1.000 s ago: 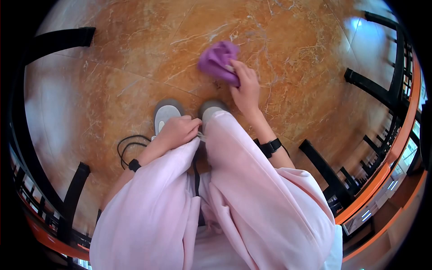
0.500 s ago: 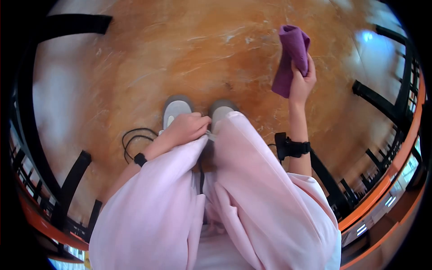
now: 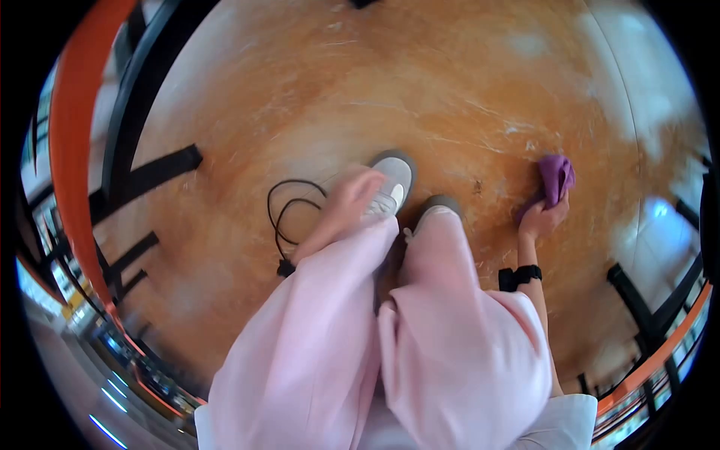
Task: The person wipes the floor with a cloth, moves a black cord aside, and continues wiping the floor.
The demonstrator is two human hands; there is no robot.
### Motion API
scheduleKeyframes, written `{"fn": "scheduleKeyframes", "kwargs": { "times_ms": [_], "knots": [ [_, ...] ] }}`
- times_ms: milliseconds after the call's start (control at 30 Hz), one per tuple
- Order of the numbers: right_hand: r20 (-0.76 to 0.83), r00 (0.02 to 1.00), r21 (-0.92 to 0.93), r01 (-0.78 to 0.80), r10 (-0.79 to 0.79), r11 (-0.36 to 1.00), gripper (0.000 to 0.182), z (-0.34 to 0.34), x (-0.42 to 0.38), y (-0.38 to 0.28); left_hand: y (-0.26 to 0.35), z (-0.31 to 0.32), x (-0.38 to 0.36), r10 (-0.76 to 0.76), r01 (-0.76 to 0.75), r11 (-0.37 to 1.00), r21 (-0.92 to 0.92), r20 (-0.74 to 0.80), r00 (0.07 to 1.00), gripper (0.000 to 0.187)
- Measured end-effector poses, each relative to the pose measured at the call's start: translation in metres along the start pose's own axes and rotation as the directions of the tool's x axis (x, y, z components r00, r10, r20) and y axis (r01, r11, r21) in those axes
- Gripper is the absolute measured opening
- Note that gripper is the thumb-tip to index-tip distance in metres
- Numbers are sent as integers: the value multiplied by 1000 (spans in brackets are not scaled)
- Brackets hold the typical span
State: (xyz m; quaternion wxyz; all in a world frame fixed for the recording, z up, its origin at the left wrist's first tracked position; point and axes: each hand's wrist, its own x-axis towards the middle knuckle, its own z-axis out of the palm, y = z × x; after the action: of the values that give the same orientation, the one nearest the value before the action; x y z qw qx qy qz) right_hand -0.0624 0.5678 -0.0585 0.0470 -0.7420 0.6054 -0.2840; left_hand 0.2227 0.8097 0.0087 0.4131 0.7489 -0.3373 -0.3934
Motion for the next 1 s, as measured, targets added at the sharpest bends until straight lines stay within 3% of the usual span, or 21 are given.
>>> {"fn": "scheduleKeyframes", "kwargs": {
  "times_ms": [67,100,133,200,233,333,400,700,800,867,900,933,967,1000],
  "knots": [
    [26,999,-62,-33,35,998,44,1,1,2,-21,-24,-34,91,85,919,386,-418,904,28],
    [40,999,-32,4,-3,999,44,1,1,1,-40,-37,-61,14,295,811,505,-522,853,47],
    [40,999,-55,-7,9,998,44,1,0,1,-53,-44,-89,-188,562,609,560,-586,788,63],
    [46,999,-55,8,-5,998,44,2,-1,1,-38,-42,-126,-434,757,596,266,-687,583,70],
    [43,999,-91,-9,13,996,43,2,-1,0,21,-31,-128,-529,678,733,-62,-678,510,56],
    [48,999,-138,-20,26,990,43,3,-2,0,112,1,-166,-406,382,913,-140,-378,832,50],
    [51,999,-152,-6,14,988,43,5,-3,6,116,15,-182,-321,288,945,-158,-255,912,47],
    [104,994,-159,40,-23,987,42,4,-3,13,94,41,-161,-85,61,971,-230,-97,992,32],
    [141,990,-199,15,13,980,41,2,-1,9,94,56,-161,-32,14,956,-293,-54,998,28],
    [212,969,-269,-65,125,961,43,2,1,12,79,69,-190,-95,80,952,-297,-35,995,25],
    [230,968,-251,-44,104,967,43,2,0,8,53,73,-218,-237,216,948,-235,-66,969,23],
    [213,970,-271,-53,114,961,43,2,0,4,10,74,-259,-446,431,894,-123,-137,885,22],
    [195,973,-296,-64,126,953,43,-1,-1,1,-49,73,-316,-673,692,722,3,-230,703,21],
    [215,968,-289,-67,133,955,40,-4,-1,-5,-115,51,-383,-836,912,379,159,-363,411,20]
  ]
}}
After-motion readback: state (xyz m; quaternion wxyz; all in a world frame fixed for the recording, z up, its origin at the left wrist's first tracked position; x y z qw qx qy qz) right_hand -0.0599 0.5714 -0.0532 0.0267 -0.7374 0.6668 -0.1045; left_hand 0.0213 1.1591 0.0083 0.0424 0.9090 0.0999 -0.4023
